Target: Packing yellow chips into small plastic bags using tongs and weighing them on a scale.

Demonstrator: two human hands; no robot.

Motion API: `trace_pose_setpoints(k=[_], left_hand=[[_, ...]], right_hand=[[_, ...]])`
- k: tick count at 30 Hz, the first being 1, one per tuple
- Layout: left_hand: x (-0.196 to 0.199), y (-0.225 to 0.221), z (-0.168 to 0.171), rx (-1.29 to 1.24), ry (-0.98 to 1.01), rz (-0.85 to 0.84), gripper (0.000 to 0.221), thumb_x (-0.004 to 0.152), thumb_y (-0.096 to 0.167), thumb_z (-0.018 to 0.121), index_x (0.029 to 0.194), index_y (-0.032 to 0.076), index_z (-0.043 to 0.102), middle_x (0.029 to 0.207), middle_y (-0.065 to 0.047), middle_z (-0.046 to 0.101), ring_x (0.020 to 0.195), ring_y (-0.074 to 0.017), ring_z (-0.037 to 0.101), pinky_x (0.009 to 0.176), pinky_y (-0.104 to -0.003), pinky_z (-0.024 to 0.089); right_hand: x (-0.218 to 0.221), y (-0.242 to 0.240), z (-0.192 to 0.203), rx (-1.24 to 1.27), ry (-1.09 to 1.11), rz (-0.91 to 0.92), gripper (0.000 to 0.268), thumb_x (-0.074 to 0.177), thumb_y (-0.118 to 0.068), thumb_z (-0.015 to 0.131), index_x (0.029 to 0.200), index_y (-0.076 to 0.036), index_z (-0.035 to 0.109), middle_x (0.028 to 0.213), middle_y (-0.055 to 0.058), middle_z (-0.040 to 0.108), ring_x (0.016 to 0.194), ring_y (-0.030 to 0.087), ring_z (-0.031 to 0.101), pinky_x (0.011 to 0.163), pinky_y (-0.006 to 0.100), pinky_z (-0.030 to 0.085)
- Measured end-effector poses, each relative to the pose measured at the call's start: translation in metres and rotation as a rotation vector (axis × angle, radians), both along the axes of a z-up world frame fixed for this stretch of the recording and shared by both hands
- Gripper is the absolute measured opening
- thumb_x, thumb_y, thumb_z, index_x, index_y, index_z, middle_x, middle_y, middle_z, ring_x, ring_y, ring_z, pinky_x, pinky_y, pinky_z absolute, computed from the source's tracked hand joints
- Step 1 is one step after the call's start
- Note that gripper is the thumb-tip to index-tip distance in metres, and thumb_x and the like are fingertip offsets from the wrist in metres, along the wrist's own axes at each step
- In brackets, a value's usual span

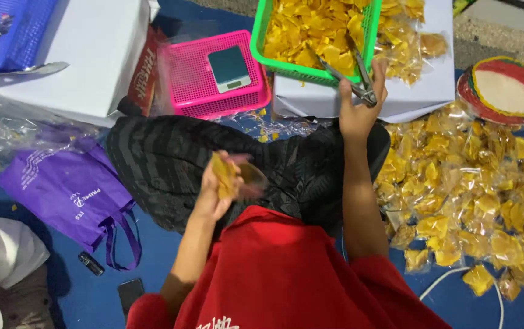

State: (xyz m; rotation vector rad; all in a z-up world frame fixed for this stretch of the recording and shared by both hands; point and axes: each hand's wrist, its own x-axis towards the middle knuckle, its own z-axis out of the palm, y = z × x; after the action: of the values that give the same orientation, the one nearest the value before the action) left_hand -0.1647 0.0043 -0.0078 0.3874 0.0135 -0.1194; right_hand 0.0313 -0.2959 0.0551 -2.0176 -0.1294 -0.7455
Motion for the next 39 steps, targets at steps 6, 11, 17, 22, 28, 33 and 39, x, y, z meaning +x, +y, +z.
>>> trace_pose_setpoints(k=[6, 11, 17, 22, 28, 33, 39], left_hand=[[-0.038, -0.019, -0.006, 0.094, 0.007, -0.028, 0.073, 0.089, 0.029, 0.084, 0.144, 0.006, 0.042, 0.121, -0.012, 0.064, 0.110, -0.0269, 0.064, 0.093, -0.042, 0.056], [-0.043, -0.031, 0.004, 0.151, -0.044, -0.080, 0.072, 0.090, 0.029, 0.084, 0.144, 0.005, 0.042, 0.118, -0.020, 0.063, 0.096, -0.0303, 0.070, 0.083, -0.035, 0.058], [-0.049, -0.040, 0.012, 0.167, -0.070, -0.129, 0.069, 0.092, 0.025, 0.082, 0.144, 0.003, 0.040, 0.118, -0.021, 0.064, 0.105, -0.0316, 0.069, 0.091, -0.042, 0.059], [-0.062, -0.046, 0.024, 0.215, -0.071, -0.140, 0.069, 0.090, 0.021, 0.081, 0.142, 0.001, 0.039, 0.117, -0.024, 0.065, 0.104, -0.0315, 0.069, 0.092, -0.046, 0.060], [-0.075, -0.046, 0.025, 0.240, -0.060, -0.183, 0.068, 0.088, 0.018, 0.082, 0.140, 0.002, 0.041, 0.116, -0.028, 0.068, 0.098, -0.0379, 0.073, 0.084, -0.040, 0.061], [-0.082, -0.047, 0.028, 0.266, -0.069, -0.172, 0.065, 0.088, 0.016, 0.081, 0.138, 0.002, 0.042, 0.120, -0.028, 0.067, 0.099, -0.0334, 0.072, 0.087, -0.036, 0.059], [-0.088, -0.050, 0.030, 0.264, -0.073, -0.117, 0.063, 0.090, 0.019, 0.081, 0.138, 0.003, 0.043, 0.117, -0.028, 0.068, 0.100, -0.0319, 0.071, 0.087, -0.037, 0.058]], right_hand=[[-0.008, -0.009, -0.008, 0.000, 0.060, 0.034, 0.075, 0.102, -0.041, 0.074, 0.151, 0.002, 0.036, 0.148, 0.027, 0.050, 0.135, 0.042, 0.053, 0.114, 0.047, 0.041], [0.000, -0.020, -0.014, 0.130, 0.039, 0.120, 0.052, 0.105, -0.026, 0.072, 0.143, -0.002, 0.044, 0.130, 0.018, 0.061, 0.112, 0.029, 0.066, 0.099, 0.039, 0.054], [0.011, -0.026, -0.006, 0.275, 0.060, 0.237, 0.049, 0.102, -0.031, 0.077, 0.134, -0.002, 0.055, 0.104, 0.007, 0.063, 0.088, 0.018, 0.060, 0.081, 0.030, 0.050], [0.021, -0.030, -0.005, 0.294, 0.081, 0.245, 0.050, 0.101, -0.029, 0.081, 0.135, -0.002, 0.056, 0.106, 0.010, 0.068, 0.092, 0.019, 0.066, 0.084, 0.031, 0.054], [0.020, -0.042, -0.007, 0.280, 0.084, 0.311, 0.048, 0.104, -0.024, 0.080, 0.138, -0.001, 0.055, 0.102, 0.011, 0.067, 0.082, 0.018, 0.062, 0.073, 0.030, 0.055], [0.020, -0.052, -0.008, 0.233, 0.123, 0.347, 0.052, 0.106, -0.030, 0.080, 0.141, -0.001, 0.056, 0.103, 0.013, 0.069, 0.081, 0.018, 0.063, 0.071, 0.031, 0.053], [0.026, -0.062, 0.012, -0.092, 0.019, 0.416, 0.035, 0.110, -0.006, 0.077, 0.135, 0.007, 0.056, 0.107, 0.021, 0.069, 0.084, 0.025, 0.069, 0.072, 0.034, 0.059]])
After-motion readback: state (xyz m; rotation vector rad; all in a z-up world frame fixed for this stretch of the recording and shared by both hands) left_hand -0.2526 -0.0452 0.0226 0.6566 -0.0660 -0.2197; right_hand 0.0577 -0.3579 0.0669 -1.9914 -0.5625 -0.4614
